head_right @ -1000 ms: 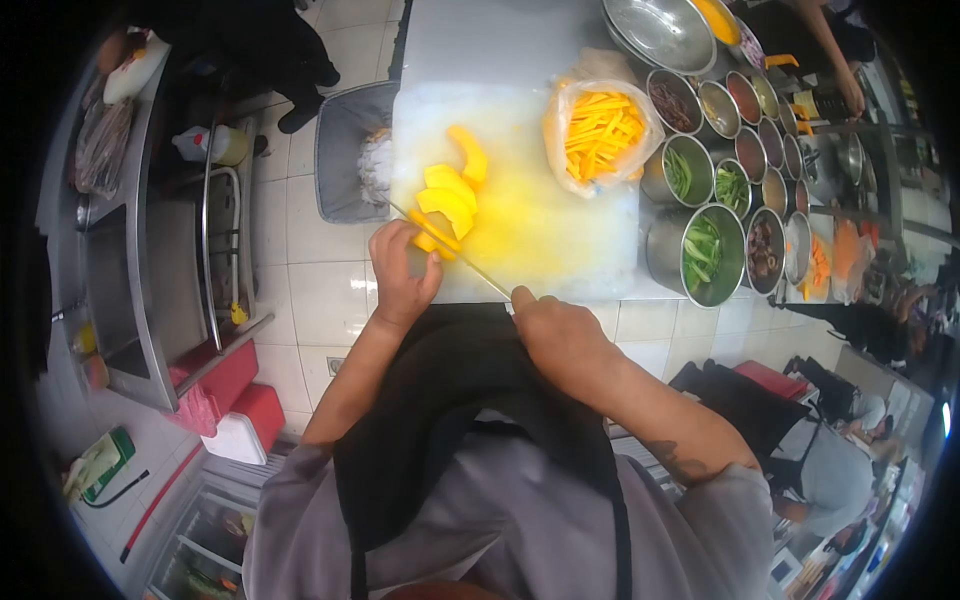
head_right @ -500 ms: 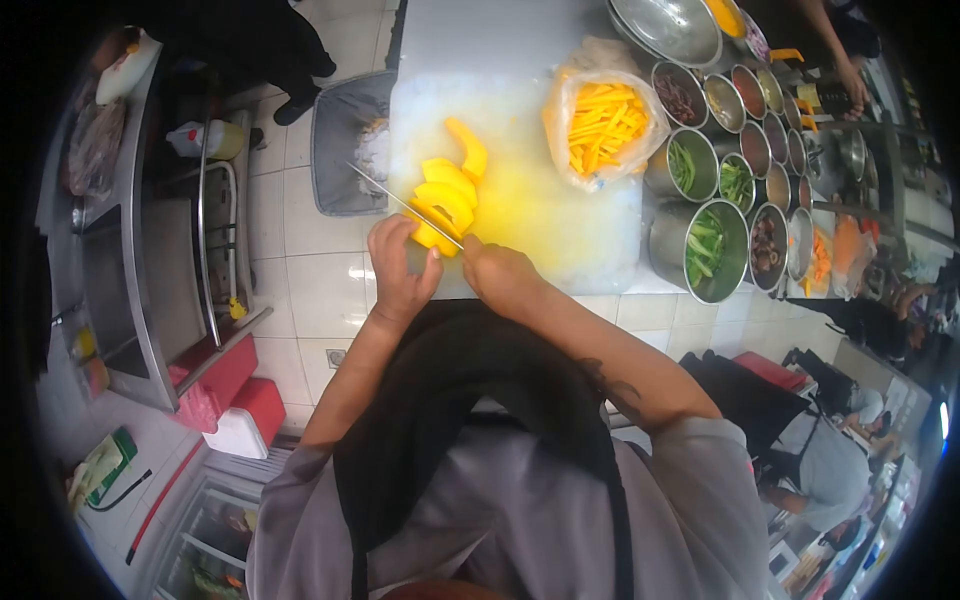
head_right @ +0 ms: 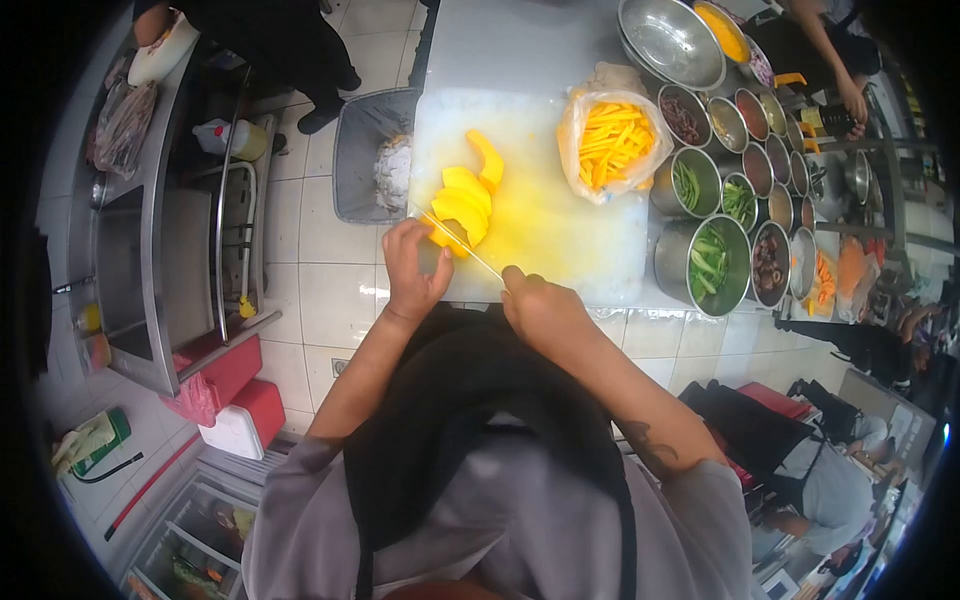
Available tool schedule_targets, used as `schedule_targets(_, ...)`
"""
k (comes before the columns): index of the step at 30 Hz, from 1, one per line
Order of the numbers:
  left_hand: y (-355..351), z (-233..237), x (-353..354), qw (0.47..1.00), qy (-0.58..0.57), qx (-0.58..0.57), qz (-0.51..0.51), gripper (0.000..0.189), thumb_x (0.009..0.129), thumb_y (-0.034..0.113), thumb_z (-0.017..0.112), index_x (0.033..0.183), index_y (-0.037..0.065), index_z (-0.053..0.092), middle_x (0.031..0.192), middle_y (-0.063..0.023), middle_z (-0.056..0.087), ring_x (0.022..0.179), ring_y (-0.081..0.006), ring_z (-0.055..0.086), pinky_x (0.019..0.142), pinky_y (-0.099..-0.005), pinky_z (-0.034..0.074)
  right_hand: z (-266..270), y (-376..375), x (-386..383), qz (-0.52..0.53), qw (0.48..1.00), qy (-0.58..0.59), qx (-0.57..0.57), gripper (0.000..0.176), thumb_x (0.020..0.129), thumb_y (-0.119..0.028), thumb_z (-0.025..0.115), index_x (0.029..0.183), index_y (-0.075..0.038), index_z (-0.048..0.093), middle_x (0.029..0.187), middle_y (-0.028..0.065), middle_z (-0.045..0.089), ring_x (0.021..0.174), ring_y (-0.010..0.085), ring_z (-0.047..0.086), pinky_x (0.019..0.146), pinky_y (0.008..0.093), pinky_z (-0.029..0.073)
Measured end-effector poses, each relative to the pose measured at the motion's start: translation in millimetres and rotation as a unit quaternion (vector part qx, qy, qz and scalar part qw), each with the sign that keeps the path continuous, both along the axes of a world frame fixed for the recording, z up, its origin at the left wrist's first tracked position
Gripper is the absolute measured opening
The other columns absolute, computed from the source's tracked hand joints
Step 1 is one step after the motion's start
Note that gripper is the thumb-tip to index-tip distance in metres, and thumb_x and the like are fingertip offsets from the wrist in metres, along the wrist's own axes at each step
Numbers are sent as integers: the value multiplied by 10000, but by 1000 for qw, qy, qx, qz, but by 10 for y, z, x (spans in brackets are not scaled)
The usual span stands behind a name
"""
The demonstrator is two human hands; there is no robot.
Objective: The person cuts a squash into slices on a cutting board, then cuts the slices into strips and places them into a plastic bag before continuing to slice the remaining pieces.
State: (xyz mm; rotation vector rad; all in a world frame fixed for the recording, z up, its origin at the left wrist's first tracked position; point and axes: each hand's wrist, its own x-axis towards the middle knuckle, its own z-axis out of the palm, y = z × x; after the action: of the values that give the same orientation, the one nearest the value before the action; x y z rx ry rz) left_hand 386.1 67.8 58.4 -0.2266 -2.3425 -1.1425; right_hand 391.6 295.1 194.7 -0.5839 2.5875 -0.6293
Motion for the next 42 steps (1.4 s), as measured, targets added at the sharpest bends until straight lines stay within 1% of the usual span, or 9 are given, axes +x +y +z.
schedule_targets(3, 3, -18, -2, 1000, -2, 2, -5, 504, 780, 63, 780, 1233, -7, 568, 1240, -226, 569, 1153, -428, 536, 1017, -510, 452, 139, 54, 95, 11, 999, 28, 10, 181, 1013, -175, 606, 1015, -13, 526, 780, 237, 662, 712, 440, 689, 651, 534, 562)
schedule_targets(12, 1, -17, -15, 1000, -1, -3, -6, 510, 775, 61, 777, 1234, -7, 566, 1249, -227, 560, 1142, -429, 534, 1008, -505, 461, 238, 149, 163, 15, 999, 11, 37, 171, 1022, -163, 588, 1001, -5, 526, 783, 242, 663, 699, 436, 692, 638, 524, 567)
schedule_targets(18, -2, -34, -8, 1000, -5, -2, -7, 523, 773, 61, 777, 1245, -10, 563, 1271, -230, 548, 1150, -432, 530, 1012, -503, 462, 399, 121, 187, 17, 995, -20, 94, 104, 988, -97, 578, 994, -4, 530, 794, 240, 659, 701, 432, 699, 642, 518, 570)
schedule_targets(21, 2, -31, -9, 1000, -11, 3, -9, 531, 773, 63, 779, 1251, -10, 561, 1272, -231, 545, 1152, -434, 527, 1014, -504, 461, 480, 109, 175, 22, 994, -26, 104, 83, 977, -78, 568, 999, -7, 530, 813, 233, 663, 702, 429, 703, 635, 511, 573)
schedule_targets(30, -16, 34, -24, 999, -32, -4, -13, 509, 786, 77, 770, 1243, -19, 565, 1264, -233, 543, 1155, -436, 526, 1020, -501, 458, 578, 65, 148, 32, 984, -62, 165, 64, 986, -65, 546, 1020, -14, 530, 830, 234, 678, 740, 407, 725, 651, 491, 594)
schedule_targets(36, -13, 16, -22, 999, -39, 10, -14, 483, 788, 77, 767, 1216, -20, 565, 1260, -240, 552, 1149, -439, 536, 1012, -507, 465, 456, 66, 70, 13, 988, -116, 103, 121, 1034, -123, 536, 1033, -3, 520, 819, 239, 676, 737, 429, 701, 669, 528, 565)
schedule_targets(39, -11, 12, -25, 999, -36, 12, -16, 482, 789, 82, 767, 1213, -19, 563, 1259, -240, 559, 1141, -439, 545, 1004, -507, 472, 402, 65, 54, 9, 988, -122, 98, 145, 1052, -146, 527, 1033, -2, 515, 808, 239, 673, 735, 442, 686, 673, 548, 544)
schedule_targets(42, -25, 4, -31, 999, -41, 13, -17, 489, 787, 88, 770, 1218, -13, 562, 1260, -233, 566, 1141, -435, 552, 1001, -503, 476, 303, 5, -18, 11, 992, -107, 62, 141, 1045, -145, 531, 1016, -8, 519, 772, 234, 666, 735, 436, 688, 667, 549, 543)
